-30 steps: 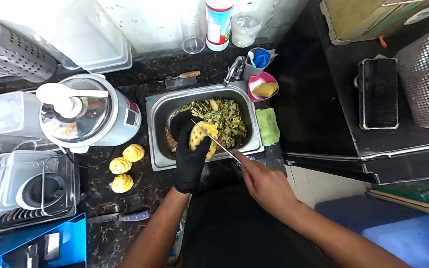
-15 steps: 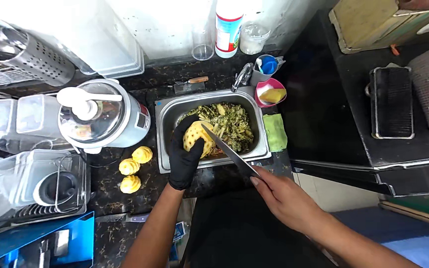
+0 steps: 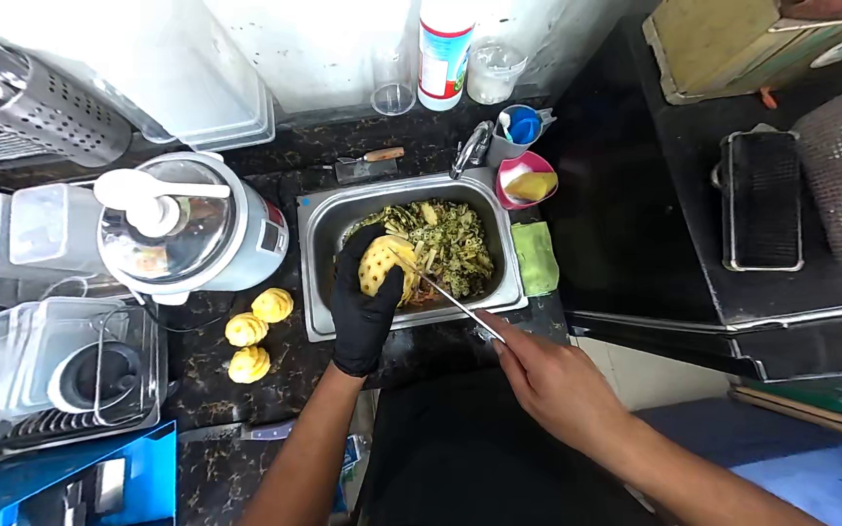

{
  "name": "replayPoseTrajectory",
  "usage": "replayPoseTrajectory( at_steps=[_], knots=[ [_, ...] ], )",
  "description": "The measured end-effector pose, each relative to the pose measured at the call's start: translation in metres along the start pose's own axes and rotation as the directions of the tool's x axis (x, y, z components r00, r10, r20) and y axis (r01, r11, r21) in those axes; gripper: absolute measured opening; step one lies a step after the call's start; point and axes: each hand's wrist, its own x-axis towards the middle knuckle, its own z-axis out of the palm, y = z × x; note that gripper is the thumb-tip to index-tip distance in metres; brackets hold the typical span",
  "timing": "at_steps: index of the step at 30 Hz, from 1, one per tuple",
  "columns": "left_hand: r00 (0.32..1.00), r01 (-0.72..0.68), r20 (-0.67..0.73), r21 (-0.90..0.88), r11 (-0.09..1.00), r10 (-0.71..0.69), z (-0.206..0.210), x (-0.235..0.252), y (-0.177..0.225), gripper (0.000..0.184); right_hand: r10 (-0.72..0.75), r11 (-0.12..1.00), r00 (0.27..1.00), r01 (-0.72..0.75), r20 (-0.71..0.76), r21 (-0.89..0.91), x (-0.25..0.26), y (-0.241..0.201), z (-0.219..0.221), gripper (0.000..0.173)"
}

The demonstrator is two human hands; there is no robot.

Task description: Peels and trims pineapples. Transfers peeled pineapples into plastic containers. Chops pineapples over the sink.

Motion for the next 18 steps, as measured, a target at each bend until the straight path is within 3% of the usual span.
replayPoseTrajectory(
  at_steps=[4,6,9,10,11,12,13,14,16,18],
  knots=[
    [0.999,-0.034,-0.009,0.08,0.996,0.035,0.005,-0.007,-0.001,0.058,0.014,0.997,1.0,-0.015,-0.011,-0.074,0.005,-0.004,0.009,0.044],
    [1.0,-0.005,-0.011,0.023,1.0,0.006,0.011,-0.011,-0.005,0.055,0.04,0.995,0.999,-0.039,0.008,-0.088,0.008,-0.007,0.01,0.045],
    [0.987,0.159,-0.002,-0.187,0.969,-0.162,0.006,-0.008,-0.013,0.047,0.083,0.996,0.996,-0.084,-0.041,-0.022,0.008,-0.004,0.01,0.043],
    [0.967,0.255,0.068,-0.331,0.909,-0.247,0.0,-0.004,-0.014,0.045,0.102,0.995,0.993,-0.102,-0.063,0.01,0.007,0.001,0.011,0.042],
    [0.922,0.384,0.164,-0.506,0.772,-0.351,-0.006,0.0,-0.012,0.043,0.118,0.993,0.99,-0.116,-0.075,0.031,0.006,0.008,0.015,0.042],
    [0.846,0.515,0.277,-0.647,0.563,-0.456,-0.012,0.004,-0.01,0.047,0.142,0.99,0.989,-0.14,-0.048,0.029,0.006,0.016,0.02,0.042],
    [0.77,0.595,0.376,-0.713,0.369,-0.515,-0.018,0.006,-0.01,0.059,0.19,0.982,0.981,-0.19,0.044,-0.001,0.006,0.024,0.025,0.043],
    [0.732,0.622,0.433,-0.739,0.257,-0.526,-0.022,0.006,-0.013,0.068,0.262,0.965,0.948,-0.258,0.183,-0.042,0.007,0.031,0.027,0.044],
    [0.763,0.595,0.478,-0.782,0.186,-0.435,-0.027,0.004,-0.022,0.065,0.329,0.943,0.883,-0.327,0.335,-0.066,0.008,0.04,0.031,0.044],
    [0.807,0.575,0.494,-0.782,0.242,-0.323,-0.031,0.005,-0.029,0.061,0.28,0.95,0.914,-0.308,0.292,0.055,0.004,0.038,0.031,0.042]
  ],
)
